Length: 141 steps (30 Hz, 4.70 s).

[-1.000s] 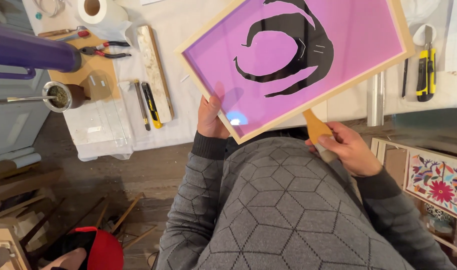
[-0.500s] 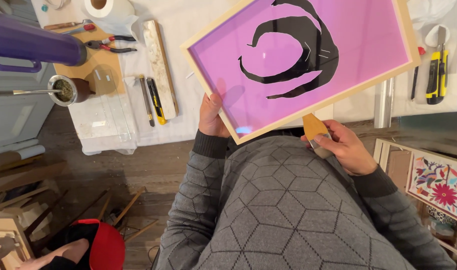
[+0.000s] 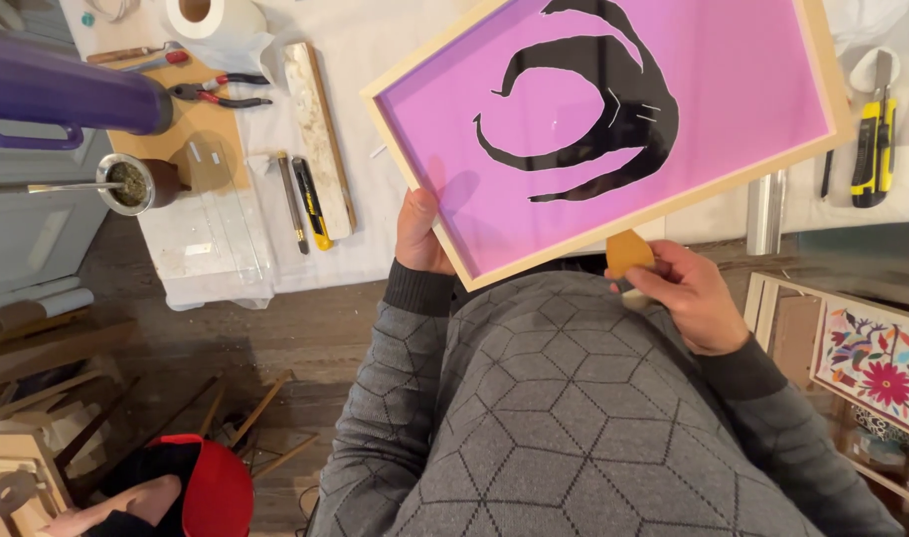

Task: Framing a piece of artwork by cleaning the frame components and using a staple gun to secure the assembly.

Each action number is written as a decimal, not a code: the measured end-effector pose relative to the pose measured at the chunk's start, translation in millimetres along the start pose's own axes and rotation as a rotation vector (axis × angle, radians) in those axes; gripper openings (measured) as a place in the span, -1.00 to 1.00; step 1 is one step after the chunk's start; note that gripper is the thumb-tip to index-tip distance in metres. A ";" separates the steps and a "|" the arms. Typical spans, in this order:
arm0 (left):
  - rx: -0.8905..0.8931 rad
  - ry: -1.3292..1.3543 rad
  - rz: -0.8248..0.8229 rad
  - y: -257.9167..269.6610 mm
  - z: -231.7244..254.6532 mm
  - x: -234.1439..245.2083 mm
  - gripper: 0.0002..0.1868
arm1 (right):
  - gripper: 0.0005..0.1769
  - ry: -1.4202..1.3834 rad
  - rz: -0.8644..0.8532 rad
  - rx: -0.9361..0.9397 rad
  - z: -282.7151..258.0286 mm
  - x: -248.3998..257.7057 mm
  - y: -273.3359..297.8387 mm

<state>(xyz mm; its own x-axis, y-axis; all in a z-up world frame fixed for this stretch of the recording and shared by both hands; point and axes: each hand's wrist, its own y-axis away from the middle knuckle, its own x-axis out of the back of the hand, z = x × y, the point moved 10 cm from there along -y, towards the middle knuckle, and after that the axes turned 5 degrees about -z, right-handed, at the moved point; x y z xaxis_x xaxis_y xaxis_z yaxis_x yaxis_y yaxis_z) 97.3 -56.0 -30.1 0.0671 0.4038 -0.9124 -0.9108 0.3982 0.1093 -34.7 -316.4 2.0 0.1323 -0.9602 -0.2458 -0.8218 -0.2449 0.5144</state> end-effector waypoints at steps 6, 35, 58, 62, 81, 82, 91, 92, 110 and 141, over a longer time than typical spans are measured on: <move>0.012 0.034 0.006 0.9 -2.0 -0.7 -0.20 | -0.63 0.023 0.023 -0.086 12.6 9.5 7.4; -0.041 -0.113 0.014 -12.1 2.4 -1.0 -0.32 | -0.88 0.380 0.143 0.427 -178.9 -17.1 13.8; -0.043 -0.171 0.107 -9.7 21.4 25.7 -0.23 | -0.45 1.217 0.114 -0.472 73.6 218.8 -52.4; -0.026 -0.174 0.105 -11.8 21.1 23.5 -0.25 | -0.48 1.356 0.129 -0.448 53.9 214.1 -60.3; 0.265 -0.296 0.149 25.5 -34.3 55.6 -0.38 | -0.63 -0.016 0.193 -0.156 -8.5 151.1 -70.9; 0.239 -0.326 0.198 28.5 -34.2 63.3 -0.44 | -0.63 -0.042 0.208 -0.201 -1.4 150.0 -69.6; 0.058 -0.761 0.107 7.6 38.9 35.9 -0.67 | -0.70 0.307 0.171 -0.220 -16.0 180.8 -65.3; -0.065 -0.939 -0.104 -4.1 64.9 -11.9 -0.62 | -0.71 0.501 0.163 -0.177 -40.1 178.6 -62.1; 0.264 -1.364 0.439 54.6 57.9 70.1 -0.38 | -0.59 0.643 0.420 0.079 11.1 67.3 -60.4; 0.249 -1.586 0.414 39.8 55.1 140.3 -0.50 | -0.53 0.934 0.486 0.077 26.5 53.4 -115.4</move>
